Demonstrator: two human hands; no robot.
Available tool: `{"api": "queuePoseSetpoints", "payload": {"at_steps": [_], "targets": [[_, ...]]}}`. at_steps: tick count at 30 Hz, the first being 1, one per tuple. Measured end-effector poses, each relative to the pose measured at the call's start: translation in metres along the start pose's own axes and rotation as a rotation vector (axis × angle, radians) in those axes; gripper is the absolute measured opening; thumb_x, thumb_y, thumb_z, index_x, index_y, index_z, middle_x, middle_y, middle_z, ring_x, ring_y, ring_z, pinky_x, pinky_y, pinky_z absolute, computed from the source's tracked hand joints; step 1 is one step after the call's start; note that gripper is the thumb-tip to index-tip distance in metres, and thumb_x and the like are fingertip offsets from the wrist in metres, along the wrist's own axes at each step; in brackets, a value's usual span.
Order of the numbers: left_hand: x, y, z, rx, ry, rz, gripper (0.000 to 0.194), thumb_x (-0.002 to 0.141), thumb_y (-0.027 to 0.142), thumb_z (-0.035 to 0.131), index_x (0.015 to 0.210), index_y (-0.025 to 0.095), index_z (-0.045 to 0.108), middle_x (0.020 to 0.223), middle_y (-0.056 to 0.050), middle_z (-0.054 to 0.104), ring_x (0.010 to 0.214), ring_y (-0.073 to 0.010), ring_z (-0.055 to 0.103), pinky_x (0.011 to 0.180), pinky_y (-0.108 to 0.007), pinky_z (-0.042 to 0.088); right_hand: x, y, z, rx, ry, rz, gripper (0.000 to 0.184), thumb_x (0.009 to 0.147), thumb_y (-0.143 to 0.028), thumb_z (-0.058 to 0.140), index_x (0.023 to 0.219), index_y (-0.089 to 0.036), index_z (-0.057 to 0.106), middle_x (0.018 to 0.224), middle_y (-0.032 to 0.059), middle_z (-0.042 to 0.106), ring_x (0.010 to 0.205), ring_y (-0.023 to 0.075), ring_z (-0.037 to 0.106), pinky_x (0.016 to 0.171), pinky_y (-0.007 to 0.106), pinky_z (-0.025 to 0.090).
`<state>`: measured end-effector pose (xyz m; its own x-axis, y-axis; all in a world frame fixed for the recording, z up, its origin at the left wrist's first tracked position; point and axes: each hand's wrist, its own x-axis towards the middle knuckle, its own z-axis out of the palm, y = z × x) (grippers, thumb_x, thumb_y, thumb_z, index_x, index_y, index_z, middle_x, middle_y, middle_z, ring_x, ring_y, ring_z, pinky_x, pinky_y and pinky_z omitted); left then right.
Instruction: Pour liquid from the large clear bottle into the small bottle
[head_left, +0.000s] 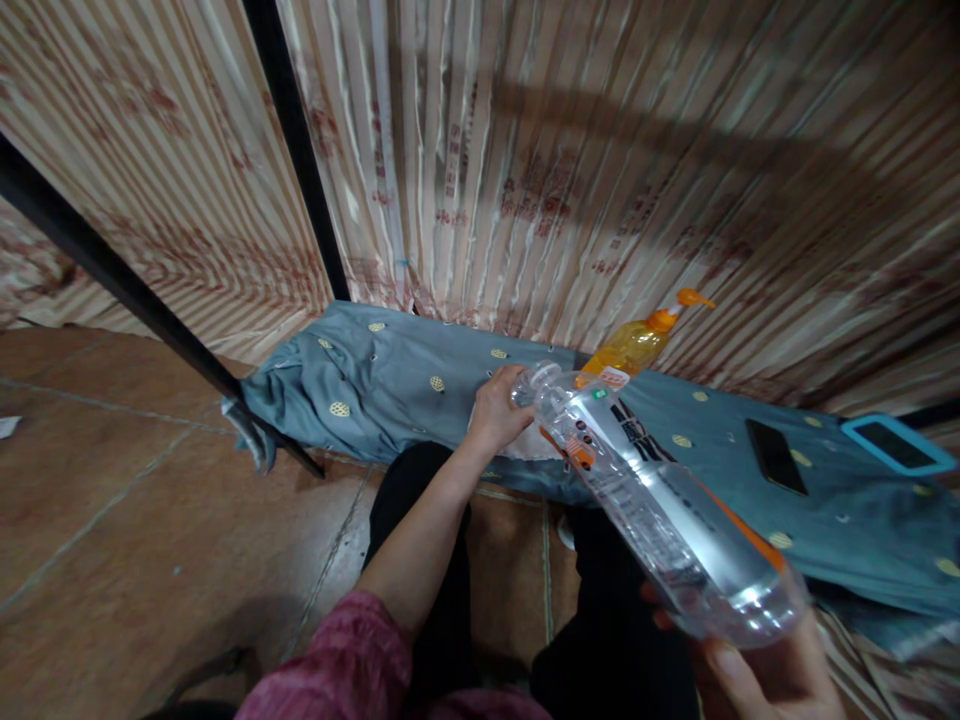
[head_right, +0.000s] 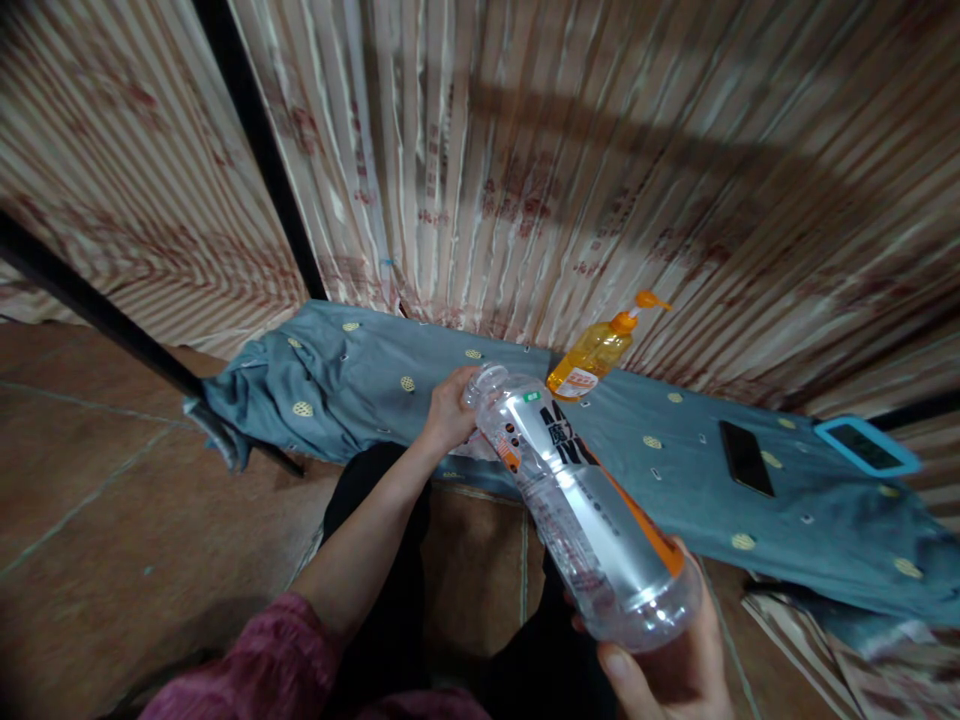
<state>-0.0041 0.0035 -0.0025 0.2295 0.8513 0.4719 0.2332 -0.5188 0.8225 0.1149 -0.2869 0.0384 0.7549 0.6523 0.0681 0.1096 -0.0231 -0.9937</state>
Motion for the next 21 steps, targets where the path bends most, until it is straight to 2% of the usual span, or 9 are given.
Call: {"api": "queuePoseSetpoints", "payload": {"at_steps": [4,7,13,16,21], "targets": [[0.000,0.000,0.000,0.007,0.004,-0.008,0.038,0.072,0.015,0.082,0.108,0.020,0.070,0.110,-0.007,0.076,0.105,-0.0248,0.072,0.097,-0.037,0.057,0.000,-0.003,0.001,0.054,0.037,0.090,0.098,0.073,-0.047,0.087,0.158,-0.029,0.043,0.153,0.0168,0.050,0.094,0.0295,0.072,0.073,0.039,0.061],[0.000,0.001,0.000,0.001,0.000,-0.010,0.038,0.072,0.015,0.082,0.108,0.020,0.070,0.110,-0.007,0.076,0.106,-0.0249,0.072,0.098,-0.037,0.056,-0.001,-0.007,0.004,0.058,0.031,0.089,0.098,0.072,-0.044,0.087,0.158,-0.030,0.042,0.156,0.0162,0.046,0.097,0.0298,0.071,0.072,0.038,0.060],[0.000,0.000,0.000,0.000,0.008,-0.009,0.035,0.073,0.015,0.080,0.107,0.018,0.070,0.109,-0.008,0.076,0.104,-0.0246,0.072,0.096,-0.036,0.057,-0.001,-0.009,0.006,0.104,0.046,0.099,0.102,0.069,-0.043,0.090,0.159,-0.029,0.042,0.156,0.0162,0.045,0.087,0.0240,0.071,0.070,0.035,0.060],[0.000,0.001,0.000,-0.003,0.011,-0.008,0.036,0.072,0.015,0.081,0.107,0.019,0.070,0.109,-0.008,0.076,0.104,-0.0247,0.072,0.096,-0.036,0.057,-0.001,-0.009,0.007,0.113,0.056,0.096,0.101,0.068,-0.041,0.090,0.157,-0.028,0.044,0.157,0.0158,0.045,0.093,0.0253,0.069,0.070,0.034,0.059],[0.000,0.002,-0.001,0.002,0.001,-0.003,0.037,0.072,0.016,0.082,0.107,0.017,0.070,0.109,-0.009,0.076,0.103,-0.0260,0.072,0.095,-0.037,0.057,-0.001,-0.010,0.008,0.095,0.057,0.096,0.099,0.070,-0.042,0.089,0.157,-0.029,0.044,0.156,0.0161,0.046,0.091,0.0264,0.070,0.069,0.036,0.059]]}}
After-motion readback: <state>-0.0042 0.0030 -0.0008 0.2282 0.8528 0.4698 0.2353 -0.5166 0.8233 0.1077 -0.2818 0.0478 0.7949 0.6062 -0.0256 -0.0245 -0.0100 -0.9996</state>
